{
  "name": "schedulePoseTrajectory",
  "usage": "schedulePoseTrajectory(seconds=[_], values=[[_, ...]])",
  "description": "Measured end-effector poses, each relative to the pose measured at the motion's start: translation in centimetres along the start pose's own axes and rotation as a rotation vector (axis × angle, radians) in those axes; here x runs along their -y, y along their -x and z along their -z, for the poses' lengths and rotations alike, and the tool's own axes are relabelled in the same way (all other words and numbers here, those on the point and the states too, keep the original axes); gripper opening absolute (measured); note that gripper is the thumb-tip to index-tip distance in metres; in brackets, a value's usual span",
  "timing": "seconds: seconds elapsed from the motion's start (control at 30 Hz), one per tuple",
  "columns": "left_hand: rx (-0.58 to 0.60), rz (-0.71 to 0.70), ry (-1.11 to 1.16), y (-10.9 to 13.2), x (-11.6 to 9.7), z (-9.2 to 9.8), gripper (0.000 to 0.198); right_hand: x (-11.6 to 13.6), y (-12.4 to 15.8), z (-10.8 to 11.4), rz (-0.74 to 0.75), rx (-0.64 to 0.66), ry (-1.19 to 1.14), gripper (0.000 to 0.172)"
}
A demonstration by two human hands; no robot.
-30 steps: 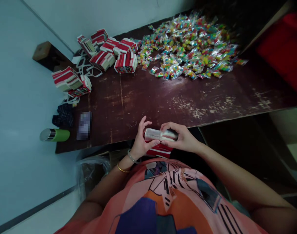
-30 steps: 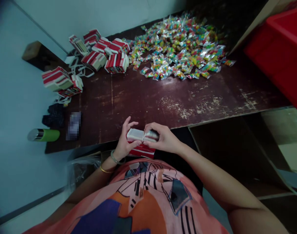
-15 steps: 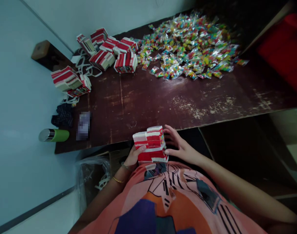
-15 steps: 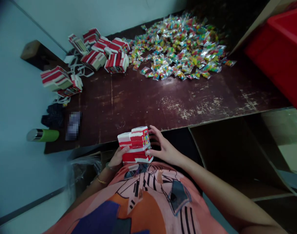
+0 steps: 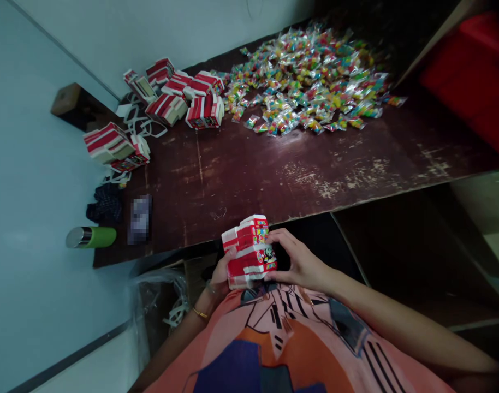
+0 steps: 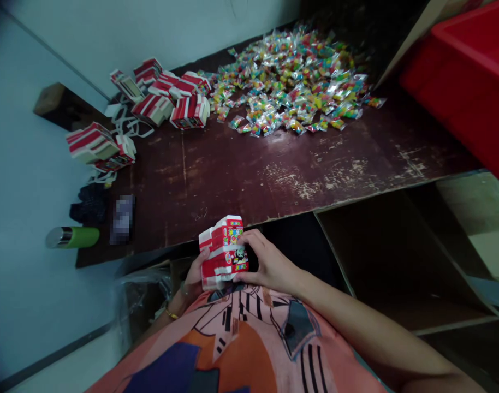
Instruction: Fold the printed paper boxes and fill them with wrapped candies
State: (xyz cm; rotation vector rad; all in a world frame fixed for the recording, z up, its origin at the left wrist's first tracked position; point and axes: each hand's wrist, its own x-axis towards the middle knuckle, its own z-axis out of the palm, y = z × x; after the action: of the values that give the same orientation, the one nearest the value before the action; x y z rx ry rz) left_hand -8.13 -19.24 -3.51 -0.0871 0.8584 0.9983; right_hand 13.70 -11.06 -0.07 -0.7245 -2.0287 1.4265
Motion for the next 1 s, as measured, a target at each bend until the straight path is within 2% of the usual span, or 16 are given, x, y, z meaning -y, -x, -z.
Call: schedulePoseTrajectory(seconds=[0.23, 0.4, 0.5, 0.67, 0.77, 0.93, 1.0], values=[[-0.08, 0.002, -0.023, 0.5, 0.7, -0.7, 0.051, -0.2, 1.1, -1.2, -0.004, -0.068, 0.048, 0.049], [-0.105, 0.005, -0.107, 1.1, 0.2, -2.0, 0.043, 0.0, 1.2, -0.3, 0.007, -0.048, 0.059, 0.069], [-0.139, -0.022, -0.167, 1.2, 0.0, -2.7, 0.045, 0.2, 1.0, 0.0, 0.006, -0.066, 0.059, 0.058], [-0.193, -0.071, -0.253, 1.5, 0.6, -2.6, 0.047, 0.5, 0.9, 0.0, 0.01, 0.024, 0.066, 0.043], [-0.171, -0.097, -0.298, 2.4, 1.0, -2.4, 0.046, 0.8, 1.0, 0.1, 0.025, 0.073, 0.081, 0.037], [-0.055, -0.088, -0.335, 3.9, 1.0, -2.1, 0.045, 0.9, 1.4, 0.3, 0.083, 0.197, 0.101, 0.034], [-0.073, -0.098, -0.317, 3.8, 0.9, -1.9, 0.044, 0.3, 1.6, 0.1, 0.071, 0.163, 0.041, 0.04]])
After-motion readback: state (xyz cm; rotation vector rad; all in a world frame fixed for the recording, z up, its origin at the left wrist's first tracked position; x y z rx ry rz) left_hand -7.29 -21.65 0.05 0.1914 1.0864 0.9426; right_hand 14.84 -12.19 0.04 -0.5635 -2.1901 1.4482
